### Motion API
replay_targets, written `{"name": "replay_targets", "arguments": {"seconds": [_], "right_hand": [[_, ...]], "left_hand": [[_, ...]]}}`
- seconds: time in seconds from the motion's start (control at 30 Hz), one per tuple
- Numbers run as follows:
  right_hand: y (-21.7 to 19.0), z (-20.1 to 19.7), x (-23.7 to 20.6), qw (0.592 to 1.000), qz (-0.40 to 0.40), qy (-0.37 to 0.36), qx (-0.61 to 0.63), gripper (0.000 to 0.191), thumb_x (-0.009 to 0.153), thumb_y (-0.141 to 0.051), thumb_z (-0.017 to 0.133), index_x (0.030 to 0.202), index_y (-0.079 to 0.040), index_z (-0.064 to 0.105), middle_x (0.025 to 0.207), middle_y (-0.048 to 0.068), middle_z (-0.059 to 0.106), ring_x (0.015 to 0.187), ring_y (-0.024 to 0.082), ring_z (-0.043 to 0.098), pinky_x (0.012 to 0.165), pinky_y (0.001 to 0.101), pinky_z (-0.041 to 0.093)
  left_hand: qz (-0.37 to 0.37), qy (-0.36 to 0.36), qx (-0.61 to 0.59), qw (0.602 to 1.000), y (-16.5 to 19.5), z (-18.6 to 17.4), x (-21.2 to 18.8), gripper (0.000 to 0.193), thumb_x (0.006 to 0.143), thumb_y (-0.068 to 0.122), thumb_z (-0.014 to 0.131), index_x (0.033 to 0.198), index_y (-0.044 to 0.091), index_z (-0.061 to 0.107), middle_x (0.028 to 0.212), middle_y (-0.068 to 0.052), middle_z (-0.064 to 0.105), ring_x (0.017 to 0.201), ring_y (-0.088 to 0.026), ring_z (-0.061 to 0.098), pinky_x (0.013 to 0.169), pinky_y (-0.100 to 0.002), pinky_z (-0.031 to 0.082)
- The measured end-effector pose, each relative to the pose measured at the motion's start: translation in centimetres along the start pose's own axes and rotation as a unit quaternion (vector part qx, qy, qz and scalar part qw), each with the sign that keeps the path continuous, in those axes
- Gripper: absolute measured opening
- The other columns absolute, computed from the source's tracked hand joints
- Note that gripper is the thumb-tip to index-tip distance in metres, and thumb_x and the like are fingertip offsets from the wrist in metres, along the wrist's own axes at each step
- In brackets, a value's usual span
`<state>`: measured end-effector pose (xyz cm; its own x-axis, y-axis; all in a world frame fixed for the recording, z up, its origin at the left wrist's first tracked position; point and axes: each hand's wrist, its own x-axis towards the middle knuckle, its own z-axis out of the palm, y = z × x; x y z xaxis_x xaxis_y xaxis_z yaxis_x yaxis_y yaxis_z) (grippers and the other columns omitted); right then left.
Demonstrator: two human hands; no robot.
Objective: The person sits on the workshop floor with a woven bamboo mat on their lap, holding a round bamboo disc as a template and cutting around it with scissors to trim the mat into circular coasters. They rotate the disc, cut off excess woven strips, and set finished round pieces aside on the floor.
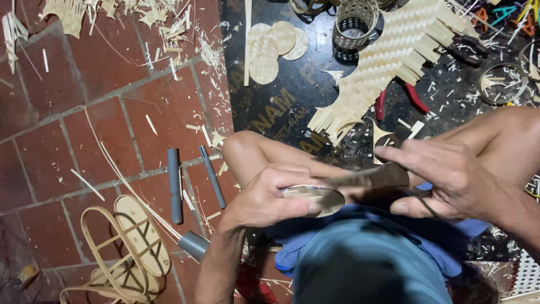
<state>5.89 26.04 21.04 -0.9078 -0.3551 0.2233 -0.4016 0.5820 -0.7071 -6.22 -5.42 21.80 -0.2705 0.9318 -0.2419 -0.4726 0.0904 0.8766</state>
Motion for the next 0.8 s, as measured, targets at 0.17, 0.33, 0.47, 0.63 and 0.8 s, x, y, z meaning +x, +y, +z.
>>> {"name": "replay_targets", "arguments": {"seconds": [0.17, 0.33, 0.47, 0.63, 0.8], "right_hand": [[-0.5, 0.9, 0.4, 0.993, -0.018, -0.030, -0.114, 0.094, 0.070, -0.056, 0.085, 0.134, 0.004, 0.055, 0.074, 0.009, 0.052, 0.062, 0.027, 0.056, 0.053, 0.0415, 0.045], [-0.8, 0.7, 0.5, 0.990, -0.030, -0.029, -0.134, 0.094, 0.069, -0.054, 0.085, 0.137, 0.003, 0.052, 0.072, 0.010, 0.049, 0.060, 0.027, 0.053, 0.053, 0.0420, 0.043], [-1.0, 0.5, 0.6, 0.988, -0.037, -0.017, -0.149, 0.093, 0.067, -0.054, 0.085, 0.136, -0.001, 0.052, 0.074, 0.009, 0.051, 0.060, 0.025, 0.052, 0.051, 0.0405, 0.041], [-1.1, 0.3, 0.9, 0.990, -0.042, -0.016, -0.137, 0.094, 0.067, -0.053, 0.086, 0.136, 0.003, 0.054, 0.070, 0.004, 0.049, 0.060, 0.023, 0.052, 0.052, 0.0404, 0.042], [-1.0, 0.3, 0.8, 0.991, -0.036, -0.023, -0.127, 0.088, 0.066, -0.049, 0.086, 0.131, 0.003, 0.057, 0.071, 0.006, 0.051, 0.061, 0.024, 0.054, 0.050, 0.0404, 0.042]], "left_hand": [[0.119, -0.023, 0.159, 0.980, 0.4, -0.2, 0.5, 0.036, 0.098, 0.007, 0.063, 0.134, 0.001, 0.068, 0.124, -0.013, 0.070, 0.119, -0.021, 0.068, 0.109, -0.033, 0.053], [0.119, 0.002, 0.222, 0.968, 0.7, 0.3, 0.8, 0.030, 0.099, 0.000, 0.066, 0.130, 0.002, 0.069, 0.115, -0.011, 0.074, 0.114, -0.020, 0.072, 0.106, -0.031, 0.055], [0.096, 0.025, 0.232, 0.968, 0.8, 0.9, 1.1, 0.035, 0.093, -0.003, 0.074, 0.128, 0.001, 0.069, 0.111, -0.010, 0.075, 0.109, -0.017, 0.072, 0.095, -0.029, 0.057], [0.077, 0.026, 0.230, 0.970, 0.7, 0.7, 1.2, 0.036, 0.093, -0.004, 0.074, 0.128, 0.000, 0.071, 0.106, -0.009, 0.075, 0.104, -0.018, 0.071, 0.093, -0.030, 0.056], [0.125, 0.002, 0.197, 0.972, -0.2, 0.4, 1.4, 0.032, 0.099, -0.003, 0.071, 0.131, -0.002, 0.068, 0.120, -0.009, 0.074, 0.118, -0.019, 0.070, 0.104, -0.032, 0.056]]}}
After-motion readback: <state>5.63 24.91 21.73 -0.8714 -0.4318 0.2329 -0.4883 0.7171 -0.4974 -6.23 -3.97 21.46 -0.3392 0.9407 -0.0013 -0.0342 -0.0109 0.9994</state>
